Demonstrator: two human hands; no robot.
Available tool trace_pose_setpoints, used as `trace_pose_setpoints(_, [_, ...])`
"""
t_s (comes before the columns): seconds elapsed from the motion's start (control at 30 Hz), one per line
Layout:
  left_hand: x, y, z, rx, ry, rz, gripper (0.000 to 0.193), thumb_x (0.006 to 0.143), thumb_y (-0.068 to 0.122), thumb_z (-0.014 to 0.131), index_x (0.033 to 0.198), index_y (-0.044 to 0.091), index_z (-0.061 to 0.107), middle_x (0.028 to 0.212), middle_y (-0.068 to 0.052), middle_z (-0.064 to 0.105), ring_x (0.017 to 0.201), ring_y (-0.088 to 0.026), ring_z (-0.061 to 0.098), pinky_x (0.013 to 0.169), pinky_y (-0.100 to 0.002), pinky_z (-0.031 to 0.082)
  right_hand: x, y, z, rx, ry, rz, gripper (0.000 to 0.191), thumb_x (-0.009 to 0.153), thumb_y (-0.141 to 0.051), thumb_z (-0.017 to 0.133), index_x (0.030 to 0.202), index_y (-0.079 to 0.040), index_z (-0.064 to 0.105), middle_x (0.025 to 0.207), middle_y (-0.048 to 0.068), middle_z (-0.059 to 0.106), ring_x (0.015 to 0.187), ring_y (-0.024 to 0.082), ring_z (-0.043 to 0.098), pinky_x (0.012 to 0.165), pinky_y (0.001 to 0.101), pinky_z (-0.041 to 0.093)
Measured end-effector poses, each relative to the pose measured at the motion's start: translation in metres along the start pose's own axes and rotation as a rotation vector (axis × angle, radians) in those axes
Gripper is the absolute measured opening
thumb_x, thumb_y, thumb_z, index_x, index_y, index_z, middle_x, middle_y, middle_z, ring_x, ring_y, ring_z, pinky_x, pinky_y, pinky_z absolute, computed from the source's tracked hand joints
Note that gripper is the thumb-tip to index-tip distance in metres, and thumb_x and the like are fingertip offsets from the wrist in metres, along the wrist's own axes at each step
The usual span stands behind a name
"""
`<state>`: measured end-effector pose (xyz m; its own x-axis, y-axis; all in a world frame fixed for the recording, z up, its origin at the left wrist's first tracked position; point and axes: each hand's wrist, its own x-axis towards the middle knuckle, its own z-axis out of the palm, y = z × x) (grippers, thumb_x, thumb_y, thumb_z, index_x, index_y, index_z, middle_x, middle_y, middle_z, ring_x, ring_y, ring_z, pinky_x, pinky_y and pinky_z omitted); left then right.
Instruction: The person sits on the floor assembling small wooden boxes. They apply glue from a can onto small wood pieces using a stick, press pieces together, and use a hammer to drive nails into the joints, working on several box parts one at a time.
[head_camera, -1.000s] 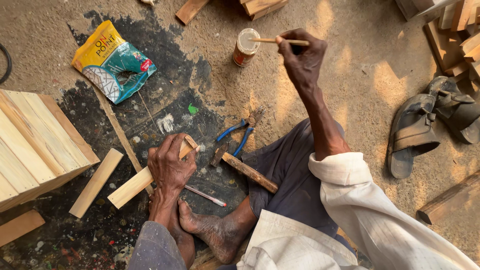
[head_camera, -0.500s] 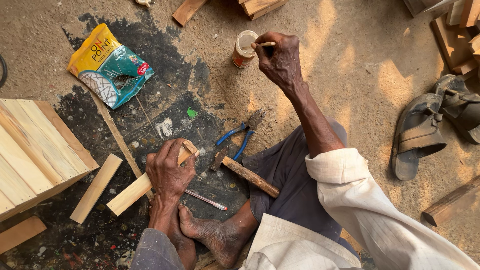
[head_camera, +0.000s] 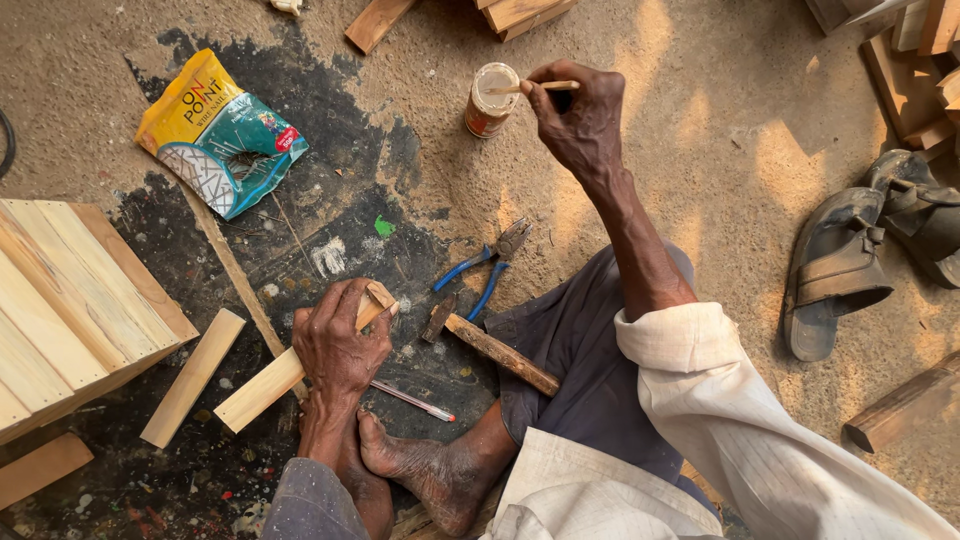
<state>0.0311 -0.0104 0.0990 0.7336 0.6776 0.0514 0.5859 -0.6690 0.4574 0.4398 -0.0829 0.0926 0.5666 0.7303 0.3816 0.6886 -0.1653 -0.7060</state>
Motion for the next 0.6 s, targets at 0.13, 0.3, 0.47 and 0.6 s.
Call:
trace_pose_setpoints(0.13, [0.001,0.000,-0.001,0.003,-0.005,-0.003,0.050,0.074,0.018,0.086,0.120,0.005,0.074,0.109,-0.009,0.075,0.078,-0.023,0.069,0.074,-0.043,0.046,0.000,-0.007,-0.026,0.063,0.141,0.054,0.016,0.104,-0.018,0.077,0.097,-0.003,0.077,0.077,0.007,0.076,0.064,0.011,0.074,0.053,0.0247,0.058])
trace_pose_setpoints(0.3, [0.002,0.002,0.000,-0.007,-0.011,-0.022,0.050,0.074,0.019,0.087,0.120,0.006,0.074,0.108,-0.009,0.075,0.079,-0.023,0.070,0.076,-0.043,0.047,-0.004,-0.018,-0.062,0.566,0.207,0.279,0.017,0.100,-0.017,0.077,0.094,-0.001,0.076,0.071,0.006,0.067,0.056,0.010,0.053,0.050,0.0228,0.038])
trace_pose_setpoints(0.47, [0.002,0.002,0.000,-0.006,0.003,-0.012,0.050,0.074,0.020,0.087,0.120,0.006,0.074,0.110,-0.008,0.075,0.080,-0.023,0.070,0.077,-0.043,0.047,-0.010,-0.017,-0.059,0.464,0.222,0.281,0.017,0.099,-0.018,0.080,0.094,-0.001,0.076,0.073,0.006,0.069,0.060,0.010,0.058,0.053,0.0228,0.042])
trace_pose_setpoints(0.6, [0.003,0.001,0.000,-0.007,0.012,0.001,0.049,0.075,0.019,0.086,0.121,0.006,0.074,0.110,-0.009,0.075,0.081,-0.023,0.070,0.078,-0.043,0.047,-0.008,-0.012,-0.051,0.216,0.141,0.105,0.015,0.102,-0.017,0.080,0.101,-0.003,0.077,0.082,0.006,0.074,0.072,0.011,0.073,0.061,0.0225,0.060])
